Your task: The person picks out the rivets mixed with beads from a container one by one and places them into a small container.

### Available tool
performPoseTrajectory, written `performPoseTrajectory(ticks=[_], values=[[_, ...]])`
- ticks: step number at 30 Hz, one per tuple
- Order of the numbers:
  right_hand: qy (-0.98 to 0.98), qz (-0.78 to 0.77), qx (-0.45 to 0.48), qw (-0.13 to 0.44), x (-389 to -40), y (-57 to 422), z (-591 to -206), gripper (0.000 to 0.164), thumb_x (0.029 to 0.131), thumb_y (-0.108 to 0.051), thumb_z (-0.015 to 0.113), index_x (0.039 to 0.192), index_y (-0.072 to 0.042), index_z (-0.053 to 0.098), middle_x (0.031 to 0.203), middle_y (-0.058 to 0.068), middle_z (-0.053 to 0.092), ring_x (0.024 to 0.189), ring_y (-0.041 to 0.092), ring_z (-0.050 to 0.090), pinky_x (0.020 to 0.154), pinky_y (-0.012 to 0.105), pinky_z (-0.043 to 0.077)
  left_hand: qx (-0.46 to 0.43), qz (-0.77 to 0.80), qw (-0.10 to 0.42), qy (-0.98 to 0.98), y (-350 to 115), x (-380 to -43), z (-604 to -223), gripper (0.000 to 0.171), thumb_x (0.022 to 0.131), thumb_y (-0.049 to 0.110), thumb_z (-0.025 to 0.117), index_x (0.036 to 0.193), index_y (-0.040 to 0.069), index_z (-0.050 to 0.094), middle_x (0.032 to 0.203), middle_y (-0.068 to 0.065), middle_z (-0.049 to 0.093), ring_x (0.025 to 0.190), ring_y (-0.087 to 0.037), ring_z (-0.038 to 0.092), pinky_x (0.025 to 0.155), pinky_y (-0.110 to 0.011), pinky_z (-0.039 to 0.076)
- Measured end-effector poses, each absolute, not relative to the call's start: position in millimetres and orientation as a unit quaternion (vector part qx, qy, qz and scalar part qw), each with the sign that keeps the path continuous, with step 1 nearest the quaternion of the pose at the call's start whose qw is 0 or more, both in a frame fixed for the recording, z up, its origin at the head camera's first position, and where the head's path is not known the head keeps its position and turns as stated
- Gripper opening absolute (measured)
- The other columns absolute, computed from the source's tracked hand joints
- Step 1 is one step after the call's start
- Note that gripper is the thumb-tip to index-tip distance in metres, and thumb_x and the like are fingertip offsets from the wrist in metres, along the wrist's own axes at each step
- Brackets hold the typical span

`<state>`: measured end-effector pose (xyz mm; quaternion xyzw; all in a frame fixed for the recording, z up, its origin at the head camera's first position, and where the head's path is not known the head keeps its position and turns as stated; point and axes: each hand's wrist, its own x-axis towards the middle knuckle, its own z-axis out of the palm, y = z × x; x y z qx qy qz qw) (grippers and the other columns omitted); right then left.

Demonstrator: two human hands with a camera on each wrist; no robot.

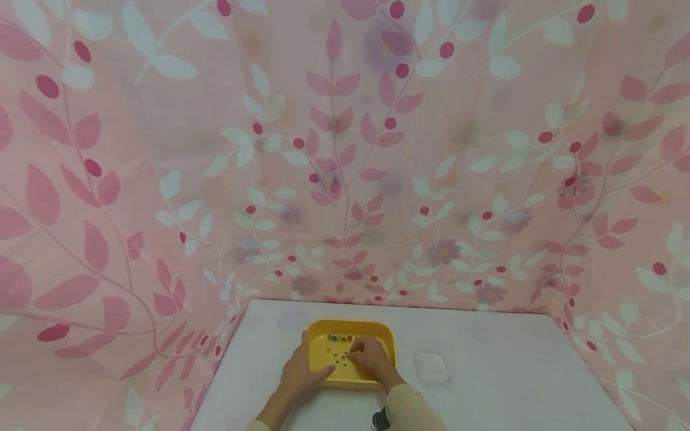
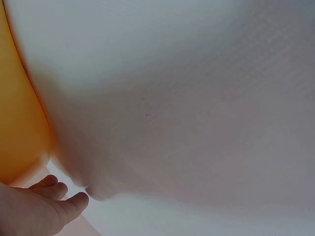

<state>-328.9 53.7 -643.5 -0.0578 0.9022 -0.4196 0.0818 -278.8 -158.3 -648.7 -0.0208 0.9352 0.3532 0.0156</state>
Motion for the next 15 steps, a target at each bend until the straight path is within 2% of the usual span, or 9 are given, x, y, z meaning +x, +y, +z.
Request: performPoseTrajectory(ticks=[8, 15], values=[[0.910, -0.402, -0.072, 0.077, -330.7, 52.6, -647.2, 0.015, 0.086, -0.019, 0.076, 0.098, -0.011, 0.076, 0.113, 0.008, 0.070, 0.113, 0.032, 0.059, 0.102, 0.056, 0.043, -0.017, 0.360, 0.013, 0.933, -158.6, -279.6, -647.5, 0.125, 0.073, 0.065, 0.075, 0.158, 0.003, 0.009, 0.149, -0.028, 0.041, 0.129, -0.048, 0.047, 0.104, -0.063, 0.038], [0.910, -0.399, -0.089, 0.069, -328.1, 52.1, -644.2, 0.005, 0.085, -0.014, 0.076, 0.089, -0.012, 0.078, 0.112, 0.009, 0.069, 0.114, 0.035, 0.057, 0.104, 0.059, 0.040, -0.009, 0.355, 0.006, 0.935, -159.5, -280.0, -648.7, 0.125, 0.072, 0.066, 0.075, 0.158, 0.003, 0.009, 0.149, -0.029, 0.042, 0.130, -0.048, 0.047, 0.105, -0.063, 0.039]])
